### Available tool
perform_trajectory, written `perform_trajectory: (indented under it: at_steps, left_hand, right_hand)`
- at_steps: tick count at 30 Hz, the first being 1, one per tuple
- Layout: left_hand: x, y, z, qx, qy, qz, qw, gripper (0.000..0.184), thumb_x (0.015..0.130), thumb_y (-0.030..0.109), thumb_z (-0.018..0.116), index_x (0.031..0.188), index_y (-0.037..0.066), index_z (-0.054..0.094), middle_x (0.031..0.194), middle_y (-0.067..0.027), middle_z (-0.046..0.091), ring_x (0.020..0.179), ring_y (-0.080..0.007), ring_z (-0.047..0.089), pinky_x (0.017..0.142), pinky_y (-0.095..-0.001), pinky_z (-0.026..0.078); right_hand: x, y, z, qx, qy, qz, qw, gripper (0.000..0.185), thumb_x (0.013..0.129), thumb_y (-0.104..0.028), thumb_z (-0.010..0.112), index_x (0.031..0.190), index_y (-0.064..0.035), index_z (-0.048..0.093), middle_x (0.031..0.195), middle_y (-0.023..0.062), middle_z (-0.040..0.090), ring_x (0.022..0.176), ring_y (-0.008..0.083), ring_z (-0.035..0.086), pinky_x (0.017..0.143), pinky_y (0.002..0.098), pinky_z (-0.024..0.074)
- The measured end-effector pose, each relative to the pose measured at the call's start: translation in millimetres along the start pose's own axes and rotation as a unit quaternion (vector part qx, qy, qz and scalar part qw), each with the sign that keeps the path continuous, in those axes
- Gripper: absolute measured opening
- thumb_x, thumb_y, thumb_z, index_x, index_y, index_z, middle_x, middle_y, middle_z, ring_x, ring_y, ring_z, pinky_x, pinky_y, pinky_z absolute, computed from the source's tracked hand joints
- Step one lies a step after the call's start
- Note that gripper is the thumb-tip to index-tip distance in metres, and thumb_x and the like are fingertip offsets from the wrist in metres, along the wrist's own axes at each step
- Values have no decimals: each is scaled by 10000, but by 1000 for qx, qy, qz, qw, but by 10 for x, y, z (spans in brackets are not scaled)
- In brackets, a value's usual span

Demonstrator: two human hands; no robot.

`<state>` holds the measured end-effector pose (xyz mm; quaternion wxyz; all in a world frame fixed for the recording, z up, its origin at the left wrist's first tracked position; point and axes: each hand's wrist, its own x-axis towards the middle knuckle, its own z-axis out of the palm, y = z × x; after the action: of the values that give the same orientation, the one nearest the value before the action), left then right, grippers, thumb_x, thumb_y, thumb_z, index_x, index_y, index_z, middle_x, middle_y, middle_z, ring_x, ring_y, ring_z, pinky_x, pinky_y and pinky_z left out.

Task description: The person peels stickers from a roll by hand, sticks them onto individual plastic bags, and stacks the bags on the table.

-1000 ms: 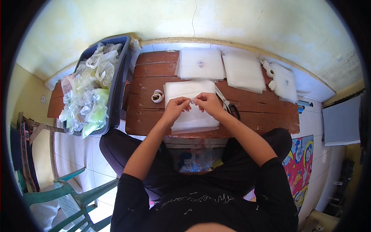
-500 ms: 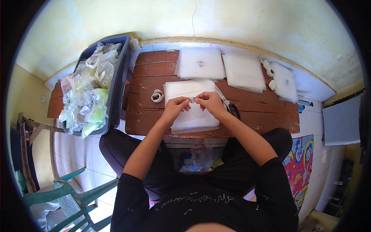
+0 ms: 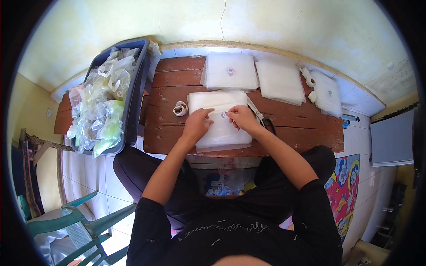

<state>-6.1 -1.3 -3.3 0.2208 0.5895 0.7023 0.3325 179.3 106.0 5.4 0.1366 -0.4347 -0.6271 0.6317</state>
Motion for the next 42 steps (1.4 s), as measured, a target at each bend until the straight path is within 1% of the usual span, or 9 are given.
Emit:
perform_trajectory:
  at_steps: [5, 15, 21, 23, 27, 33, 35, 39, 42]
  left_hand:
    - [-18, 94, 47, 48, -61, 10, 997, 372, 768, 86, 735, 1135, 116, 684, 950, -115, 645, 950, -291, 621, 833, -413, 499]
    - [-4, 65, 52, 53, -63, 24, 996, 331, 755, 87, 742, 1082, 131, 716, 911, -115, 637, 927, -302, 616, 820, -415, 495]
    - [12, 9, 86, 58, -66, 33, 996, 299, 751, 104, 745, 1046, 150, 746, 888, -113, 631, 922, -302, 614, 820, -416, 491]
    - [9, 8, 86, 50, -60, 37, 996, 290, 748, 110, 745, 1034, 155, 753, 882, -112, 627, 917, -301, 613, 821, -413, 490]
    - [25, -5, 93, 63, -65, 37, 995, 286, 741, 110, 748, 1024, 151, 756, 870, -110, 622, 913, -297, 613, 821, -411, 490]
    - [12, -6, 98, 82, -61, 46, 994, 294, 736, 110, 752, 1025, 160, 763, 855, -108, 612, 905, -294, 612, 816, -410, 494]
    - [14, -39, 119, 85, -54, 64, 993, 308, 735, 111, 753, 1038, 170, 763, 856, -108, 611, 904, -294, 609, 815, -410, 495]
    - [13, 8, 88, 91, -55, 61, 992, 309, 736, 115, 754, 1040, 171, 764, 855, -108, 610, 905, -296, 606, 816, -410, 497]
    - [13, 18, 66, 99, -63, 56, 992, 317, 738, 121, 754, 1049, 180, 761, 856, -108, 610, 907, -297, 606, 817, -410, 497]
  right_hand:
    - [92, 137, 71, -6, 17, 8, 1000, 179, 895, -135, 619, 886, 41, 645, 642, 73, 631, 433, 100, 543, 373, 256, 423]
    - [76, 175, 160, -49, 18, -8, 999, 167, 886, -122, 623, 852, 38, 657, 633, 91, 651, 426, 118, 553, 376, 279, 424]
    - [77, 174, 214, -152, 57, -56, 985, 178, 861, -135, 641, 829, 38, 672, 674, 131, 683, 507, 177, 641, 544, 319, 528]
    - [64, 154, 213, -166, 64, -53, 983, 187, 846, -146, 644, 829, 37, 678, 711, 172, 689, 612, 259, 686, 651, 364, 551]
    - [168, 333, 214, -223, 81, -142, 961, 172, 866, -127, 644, 880, 43, 665, 682, 137, 677, 542, 200, 648, 537, 324, 515]
    - [102, 252, 228, -269, 106, -154, 945, 196, 842, -166, 663, 896, 22, 677, 746, 199, 683, 673, 318, 681, 660, 396, 531]
    - [25, 166, 237, -270, 95, -127, 950, 210, 839, -201, 662, 891, 2, 663, 814, 229, 683, 798, 395, 673, 748, 457, 533]
    - [-36, 129, 275, -294, 119, -127, 940, 228, 836, -221, 674, 906, -8, 636, 811, 228, 678, 803, 406, 668, 750, 465, 528]
    - [-43, 115, 232, -331, 193, -121, 916, 253, 826, -248, 691, 901, -18, 617, 794, 227, 671, 824, 407, 664, 752, 472, 525]
